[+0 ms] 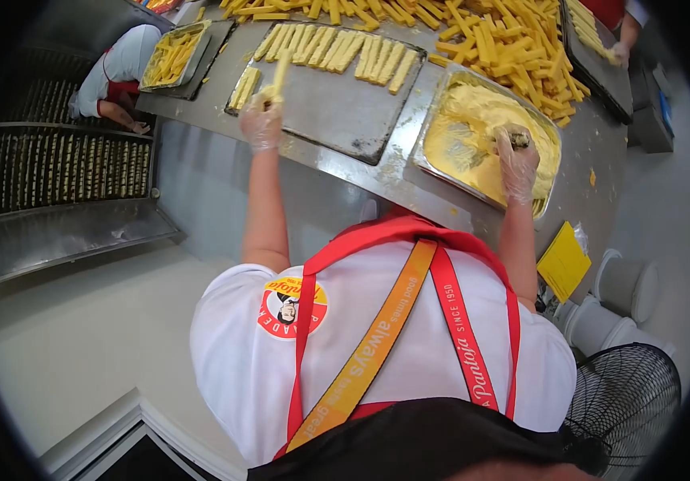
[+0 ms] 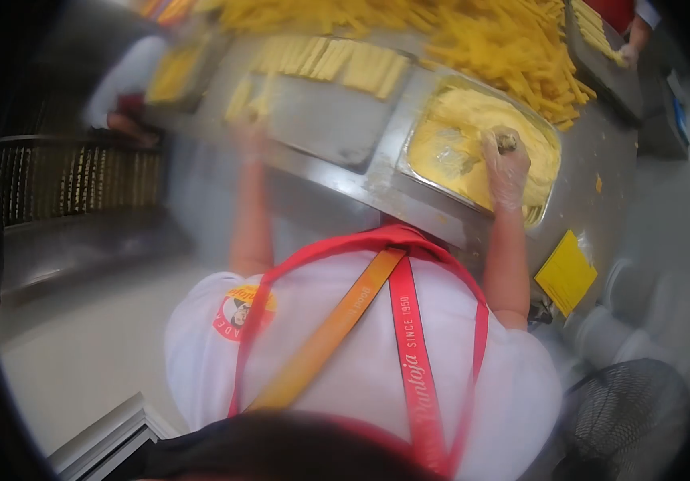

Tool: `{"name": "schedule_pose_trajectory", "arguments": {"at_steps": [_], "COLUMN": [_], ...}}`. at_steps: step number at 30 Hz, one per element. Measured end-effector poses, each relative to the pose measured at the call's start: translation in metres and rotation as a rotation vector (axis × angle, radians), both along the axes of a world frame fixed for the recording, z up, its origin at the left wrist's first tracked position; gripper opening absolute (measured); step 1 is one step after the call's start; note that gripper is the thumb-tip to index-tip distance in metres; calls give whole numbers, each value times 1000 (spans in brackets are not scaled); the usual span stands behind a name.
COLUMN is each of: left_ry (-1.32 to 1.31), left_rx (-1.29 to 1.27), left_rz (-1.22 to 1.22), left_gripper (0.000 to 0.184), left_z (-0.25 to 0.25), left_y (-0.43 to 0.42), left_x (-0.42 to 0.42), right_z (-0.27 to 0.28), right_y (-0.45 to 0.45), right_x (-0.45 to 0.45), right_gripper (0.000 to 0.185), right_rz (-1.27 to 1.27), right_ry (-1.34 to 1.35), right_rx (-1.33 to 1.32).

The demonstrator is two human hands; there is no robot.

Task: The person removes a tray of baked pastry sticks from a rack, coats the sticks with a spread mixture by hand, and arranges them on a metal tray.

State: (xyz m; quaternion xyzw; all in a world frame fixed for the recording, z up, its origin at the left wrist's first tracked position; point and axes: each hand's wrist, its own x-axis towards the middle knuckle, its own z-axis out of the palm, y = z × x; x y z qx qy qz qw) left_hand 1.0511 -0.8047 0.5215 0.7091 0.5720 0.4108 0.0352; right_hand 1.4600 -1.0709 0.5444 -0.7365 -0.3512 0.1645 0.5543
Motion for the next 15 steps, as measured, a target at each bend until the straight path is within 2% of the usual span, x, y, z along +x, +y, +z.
{"name": "schedule_pose_trajectory", "arguments": {"at_steps": [1,5,8,11,13,15], "left_ry": [45,161,202,214,352,375], "left_rx": [128,-111,-177,-172,-46,56], "left_rz": [51,101,113,123,192,214], "left_gripper": [16,17,19,21,26,31], "left_z": [-16,-24,-35,-92,-77,-52], "left_y": [20,47,64,96,86,76], "left_x": [-21,-57,-67,-90,-82,-57], "right_z": [-1,-3,11,14,15,29], "right_y": [5,20,28,27,20,19], "right_x": [-2,-16,-28,-40,-43,-62], "right_gripper": [18,17,16,15,15,16], "right_rz": [-21,-88,-99,-84,-44,108], "right_ry": [-52,-165,-222,-254,-245,17], "right_rx": [-19,-115,-119,-98,-129,-33]}}
